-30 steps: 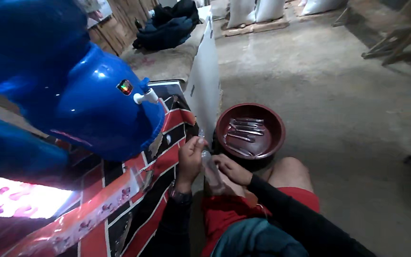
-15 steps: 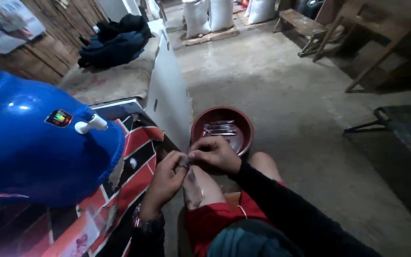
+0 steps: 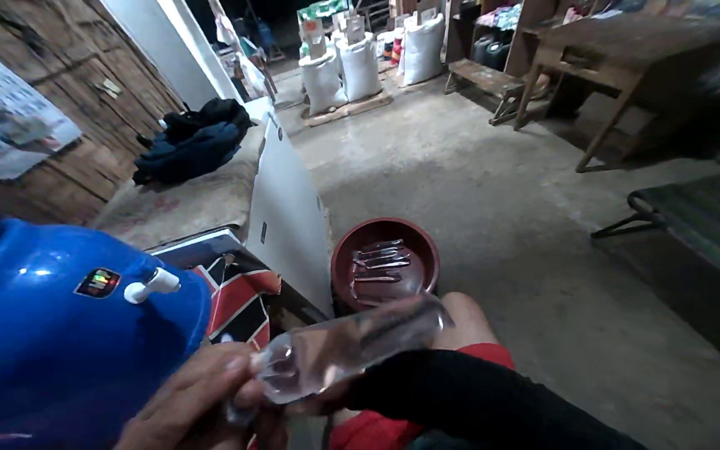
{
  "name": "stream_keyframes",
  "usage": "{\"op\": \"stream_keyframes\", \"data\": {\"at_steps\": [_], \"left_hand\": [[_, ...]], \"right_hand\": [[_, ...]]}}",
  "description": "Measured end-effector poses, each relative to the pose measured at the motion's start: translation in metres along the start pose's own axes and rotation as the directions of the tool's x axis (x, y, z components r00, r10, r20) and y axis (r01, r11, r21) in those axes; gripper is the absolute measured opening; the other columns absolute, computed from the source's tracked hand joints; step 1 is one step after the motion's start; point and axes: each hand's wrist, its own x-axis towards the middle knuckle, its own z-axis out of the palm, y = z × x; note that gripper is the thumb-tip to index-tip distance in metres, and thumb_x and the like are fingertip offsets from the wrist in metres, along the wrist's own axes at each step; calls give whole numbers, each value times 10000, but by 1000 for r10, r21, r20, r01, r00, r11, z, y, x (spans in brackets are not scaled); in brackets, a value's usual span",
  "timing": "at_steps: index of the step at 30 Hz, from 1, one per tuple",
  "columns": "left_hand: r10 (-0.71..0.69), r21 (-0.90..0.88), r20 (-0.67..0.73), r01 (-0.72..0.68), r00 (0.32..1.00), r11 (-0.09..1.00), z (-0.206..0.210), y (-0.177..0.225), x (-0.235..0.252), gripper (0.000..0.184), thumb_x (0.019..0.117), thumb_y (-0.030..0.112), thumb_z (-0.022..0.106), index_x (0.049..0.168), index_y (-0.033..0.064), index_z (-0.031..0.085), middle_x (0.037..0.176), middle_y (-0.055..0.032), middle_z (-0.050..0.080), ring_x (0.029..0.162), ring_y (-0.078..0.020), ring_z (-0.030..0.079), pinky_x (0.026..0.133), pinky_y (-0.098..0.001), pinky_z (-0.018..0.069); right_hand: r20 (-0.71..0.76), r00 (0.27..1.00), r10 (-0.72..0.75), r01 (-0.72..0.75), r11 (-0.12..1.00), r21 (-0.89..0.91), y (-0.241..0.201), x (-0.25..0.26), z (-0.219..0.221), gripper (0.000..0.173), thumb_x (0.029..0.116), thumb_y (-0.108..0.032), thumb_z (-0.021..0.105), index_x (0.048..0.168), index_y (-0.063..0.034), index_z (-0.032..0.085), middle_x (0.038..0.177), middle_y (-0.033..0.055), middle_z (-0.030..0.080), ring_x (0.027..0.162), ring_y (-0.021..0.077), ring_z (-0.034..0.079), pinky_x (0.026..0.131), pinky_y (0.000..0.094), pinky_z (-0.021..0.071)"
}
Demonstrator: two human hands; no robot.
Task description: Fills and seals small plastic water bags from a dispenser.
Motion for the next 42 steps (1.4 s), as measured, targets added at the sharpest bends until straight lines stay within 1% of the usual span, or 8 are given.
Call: {"op": "stream_keyframes", "data": {"at_steps": [3,7,10,15,21,28,35,42], "left_hand": [[-47,61,-31,49,998,997,-9,-5,-1,220,975,181,681,1175,234,754,1139,81,734,1162,-151,654,1150,-432,434],[-186,36,-118,191,976,981,-2,-5,-12,178,967,205,723,1139,208,767,1129,99,681,1022,-64,639,922,-232,541],[-269,-34,-159,267,950,963,9,0,-15,176,964,202,732,1137,181,756,1079,74,696,945,-68,664,840,-221,576],[-370,-109,-221,354,903,929,23,8,-12,174,962,154,728,1136,165,737,1012,50,751,891,-83,717,835,-257,614],[-420,-76,-165,413,892,908,44,20,-19,142,956,101,723,1094,123,752,989,38,750,858,-81,706,805,-250,614],[-458,283,-162,486,874,827,33,15,-60,123,959,125,694,1029,44,755,920,4,727,869,-88,670,810,-267,576],[-510,540,-229,544,829,642,6,-28,-104,149,886,255,745,925,125,806,1083,-100,624,1087,-229,551,967,-403,464],[-397,565,-157,412,904,715,19,-63,-116,98,851,268,764,902,230,838,1046,38,689,1160,-204,543,1045,-425,428]], "right_hand": [[-31,997,-64,64,998,-4,7,23,-8,216,1022,-72,502,1097,65,651,924,53,691,800,59,660,746,263,581],[-16,949,-315,312,946,-86,36,26,-31,249,1005,-60,545,1082,144,665,946,130,725,850,92,685,808,275,582],[-34,953,-302,298,951,-87,32,18,-38,250,993,-88,574,1086,119,678,984,104,734,904,64,684,852,260,572],[-54,946,-321,299,923,-244,6,9,-45,167,983,16,579,1069,120,677,973,113,710,893,69,659,828,247,557],[-174,930,-324,253,907,-337,-1,-25,-38,185,1028,-61,567,1010,96,664,944,102,670,872,98,639,793,272,549],[-179,890,-419,167,666,-727,39,-47,-24,193,1039,-129,590,995,29,692,979,122,692,948,184,680,874,348,588],[-237,953,-188,-94,559,-823,89,-21,-30,264,1067,-241,535,1007,-23,670,1030,115,652,962,201,659,858,360,578],[-461,875,152,-434,670,-603,99,-25,-51,361,1070,-348,507,1006,-42,686,1028,83,660,952,151,643,879,349,548]]}}
